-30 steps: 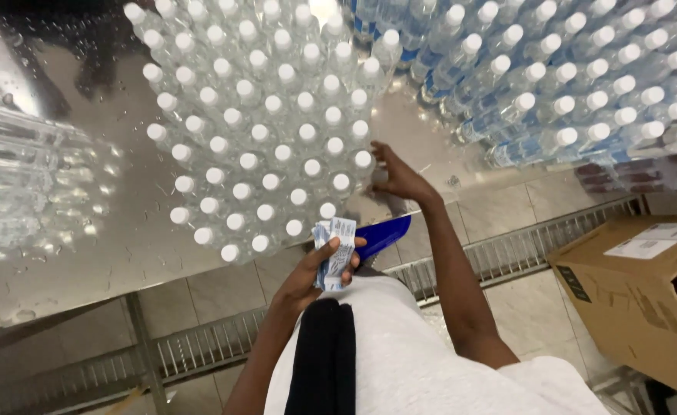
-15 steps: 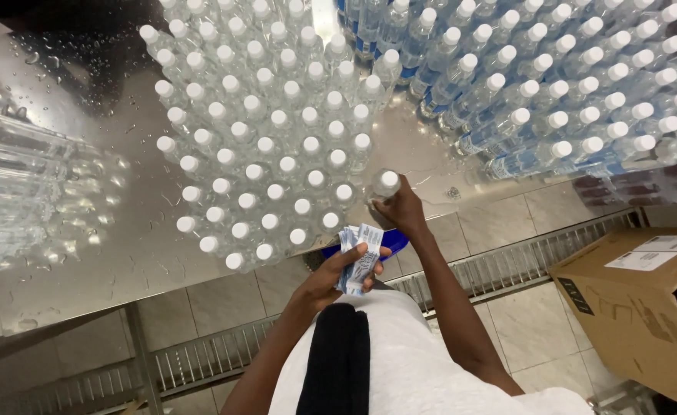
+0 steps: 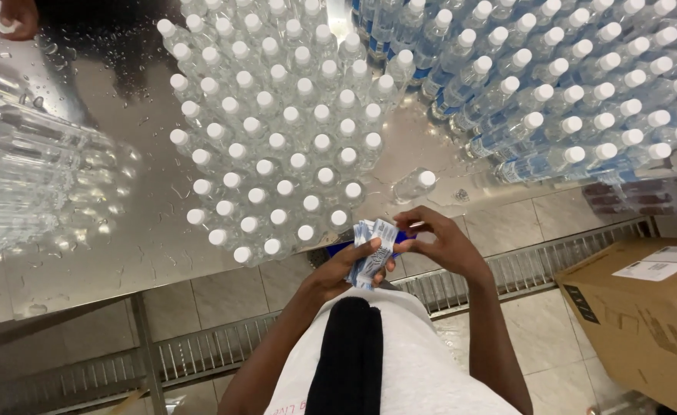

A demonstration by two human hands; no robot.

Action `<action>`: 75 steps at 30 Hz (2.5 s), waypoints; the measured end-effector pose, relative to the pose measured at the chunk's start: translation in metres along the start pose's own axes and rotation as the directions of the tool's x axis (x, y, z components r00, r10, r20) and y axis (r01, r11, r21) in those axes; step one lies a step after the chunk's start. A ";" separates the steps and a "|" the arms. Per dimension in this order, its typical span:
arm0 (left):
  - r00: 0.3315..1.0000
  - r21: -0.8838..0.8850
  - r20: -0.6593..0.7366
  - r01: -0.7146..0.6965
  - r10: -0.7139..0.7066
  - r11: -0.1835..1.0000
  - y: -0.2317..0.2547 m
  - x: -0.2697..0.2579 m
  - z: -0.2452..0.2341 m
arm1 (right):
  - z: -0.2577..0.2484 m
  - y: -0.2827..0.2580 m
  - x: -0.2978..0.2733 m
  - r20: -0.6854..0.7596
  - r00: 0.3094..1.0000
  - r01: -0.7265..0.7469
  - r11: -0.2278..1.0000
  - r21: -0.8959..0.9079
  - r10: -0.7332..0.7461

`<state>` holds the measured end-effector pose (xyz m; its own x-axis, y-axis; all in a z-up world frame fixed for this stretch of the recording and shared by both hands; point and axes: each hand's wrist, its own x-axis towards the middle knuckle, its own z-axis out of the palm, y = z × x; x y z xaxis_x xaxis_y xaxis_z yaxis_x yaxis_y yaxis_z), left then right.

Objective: Manually inspecting and labeling plastic water bottles on a production table.

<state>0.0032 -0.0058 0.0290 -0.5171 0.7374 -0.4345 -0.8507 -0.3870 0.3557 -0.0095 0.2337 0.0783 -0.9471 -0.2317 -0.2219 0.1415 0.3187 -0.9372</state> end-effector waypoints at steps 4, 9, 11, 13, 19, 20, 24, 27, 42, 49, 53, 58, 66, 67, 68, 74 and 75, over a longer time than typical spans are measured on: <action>0.998 0.050 0.049 0.031 -0.034 0.998 -0.005 0.006 -0.003 | 0.018 0.017 -0.001 0.012 0.991 0.137 0.990 -0.029 -0.136; 0.996 0.109 0.078 0.041 -0.049 0.993 0.003 0.000 0.006 | 0.008 0.024 -0.003 -0.110 0.993 0.041 0.994 0.100 -0.030; 0.995 0.114 0.075 0.056 -0.065 0.992 0.000 -0.002 0.004 | 0.010 0.022 -0.007 -0.118 0.993 0.045 0.993 0.113 -0.032; 0.995 0.121 0.078 0.047 -0.056 0.992 0.004 0.003 0.001 | 0.005 0.020 0.000 -0.116 0.992 0.066 0.992 0.111 -0.053; 0.999 0.116 0.027 0.013 -0.016 0.993 -0.002 0.004 -0.012 | -0.003 0.036 0.003 -0.240 0.970 0.087 0.979 0.184 -0.041; 0.999 0.102 0.038 0.023 -0.027 0.994 -0.006 0.006 -0.018 | -0.004 0.044 0.004 -0.303 0.953 0.094 0.971 0.221 -0.023; 0.998 0.096 0.058 0.031 -0.037 0.995 -0.008 0.003 -0.017 | -0.005 0.029 0.019 -0.477 0.878 0.161 0.965 0.206 -0.045; 0.998 0.131 0.060 0.012 -0.020 0.991 -0.006 0.002 -0.019 | -0.020 0.079 0.048 -0.614 0.778 0.258 0.959 0.119 -0.134; 0.999 0.073 -0.025 -0.032 0.034 0.997 -0.006 -0.008 -0.033 | -0.007 0.091 0.042 -0.500 0.719 0.356 0.874 -0.332 -0.483; 0.997 0.078 -0.022 -0.077 0.079 0.994 -0.006 -0.006 -0.031 | 0.002 0.114 0.055 -0.472 0.762 0.344 0.895 -0.284 -0.443; 0.996 0.030 -0.041 -0.080 0.081 0.996 -0.005 -0.008 -0.029 | 0.001 0.131 0.065 -0.505 0.786 0.291 0.934 -0.206 -0.357; 0.998 -0.063 -0.037 -0.053 0.050 0.997 -0.002 -0.017 -0.030 | 0.009 0.157 0.072 -0.505 0.849 0.064 0.978 -0.199 -0.159; 0.993 0.045 -0.112 -0.040 0.045 0.998 0.002 -0.022 -0.025 | 0.016 0.171 0.088 -0.387 0.922 -0.108 0.973 -0.204 0.021; 0.992 0.043 -0.114 -0.043 0.047 0.998 0.000 -0.011 -0.031 | 0.011 0.167 0.090 -0.384 0.923 -0.107 0.973 -0.205 0.020; 0.994 0.077 -0.107 -0.026 0.034 0.997 -0.005 -0.009 -0.039 | 0.016 0.165 0.087 -0.398 0.916 -0.133 0.971 -0.201 0.043; 0.994 0.050 -0.097 -0.052 0.056 0.997 -0.015 -0.011 -0.032 | 0.029 0.195 0.084 -0.456 0.889 -0.143 0.976 -0.167 0.052; 0.995 0.026 -0.075 -0.060 0.062 0.998 -0.014 -0.010 -0.030 | 0.027 0.209 0.087 -0.483 0.875 -0.124 0.975 -0.183 0.021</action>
<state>0.0175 -0.0241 0.0034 -0.5741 0.6688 -0.4724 -0.8156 -0.4161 0.4021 -0.0549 0.2550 -0.1440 -0.9653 0.2475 -0.0835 0.2026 0.5074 -0.8376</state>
